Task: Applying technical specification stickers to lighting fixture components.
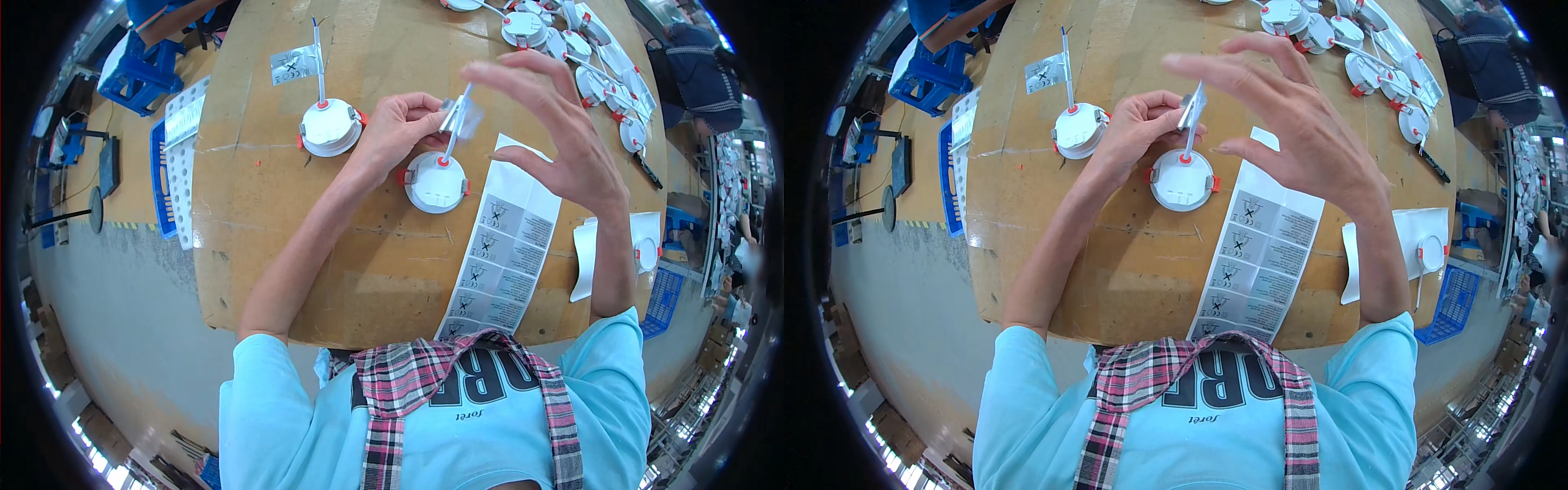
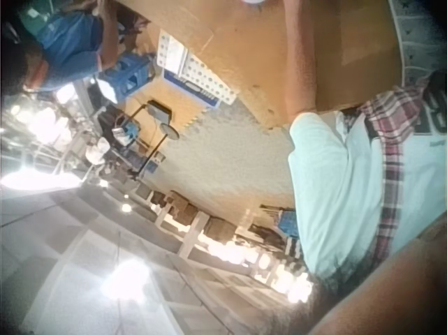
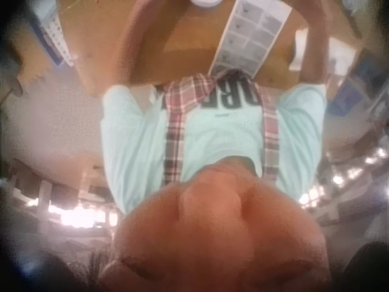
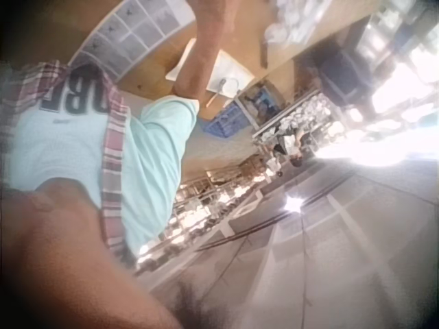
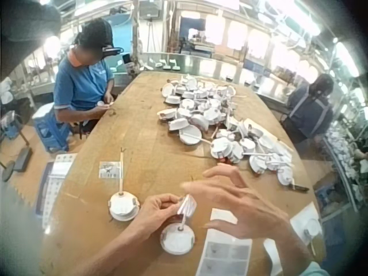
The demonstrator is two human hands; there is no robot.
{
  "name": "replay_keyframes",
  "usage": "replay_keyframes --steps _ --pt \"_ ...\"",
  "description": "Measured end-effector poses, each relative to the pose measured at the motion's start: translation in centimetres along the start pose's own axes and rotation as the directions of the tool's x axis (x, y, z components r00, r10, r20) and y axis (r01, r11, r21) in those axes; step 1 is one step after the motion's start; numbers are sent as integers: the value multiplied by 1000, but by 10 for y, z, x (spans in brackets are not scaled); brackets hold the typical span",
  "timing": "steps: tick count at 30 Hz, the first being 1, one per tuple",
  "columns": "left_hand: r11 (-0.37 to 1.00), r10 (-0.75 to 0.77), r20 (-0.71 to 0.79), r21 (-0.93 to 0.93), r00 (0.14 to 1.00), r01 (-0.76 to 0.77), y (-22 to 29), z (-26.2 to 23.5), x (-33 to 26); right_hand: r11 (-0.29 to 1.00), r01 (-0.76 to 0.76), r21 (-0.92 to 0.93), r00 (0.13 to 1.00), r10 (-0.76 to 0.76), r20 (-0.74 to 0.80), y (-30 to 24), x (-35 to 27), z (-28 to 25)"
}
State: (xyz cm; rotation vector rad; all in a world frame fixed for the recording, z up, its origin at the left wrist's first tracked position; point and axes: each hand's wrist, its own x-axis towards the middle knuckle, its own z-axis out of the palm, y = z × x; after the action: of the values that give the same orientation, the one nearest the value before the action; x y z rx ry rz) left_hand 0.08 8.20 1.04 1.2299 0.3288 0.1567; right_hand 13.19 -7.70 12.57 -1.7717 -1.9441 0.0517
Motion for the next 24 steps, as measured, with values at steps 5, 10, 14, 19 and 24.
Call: replay_keyframes --steps 5,10,14,19,24 --pt "999 -6 8 40 1000 6 2 -1 -1 992 -129 5 991 129 24 9 4 -1" --pt "1000 -10 8 29 1000 10 3 1 -1 998 18 -67 997 -13 77 22 11 10" --pt "1000 1 35 5 999 -1 3 0 -2 985 153 -78 984 -144 103 29 16 18" --pt "1000 11 -60 -3 998 -11 7 0 0 989 137 -52 985 -130 115 30 12 15" --pt "992 90 -74 93 993 -83 4 0 1 981 184 -58 979 -177 106 25 2 13"
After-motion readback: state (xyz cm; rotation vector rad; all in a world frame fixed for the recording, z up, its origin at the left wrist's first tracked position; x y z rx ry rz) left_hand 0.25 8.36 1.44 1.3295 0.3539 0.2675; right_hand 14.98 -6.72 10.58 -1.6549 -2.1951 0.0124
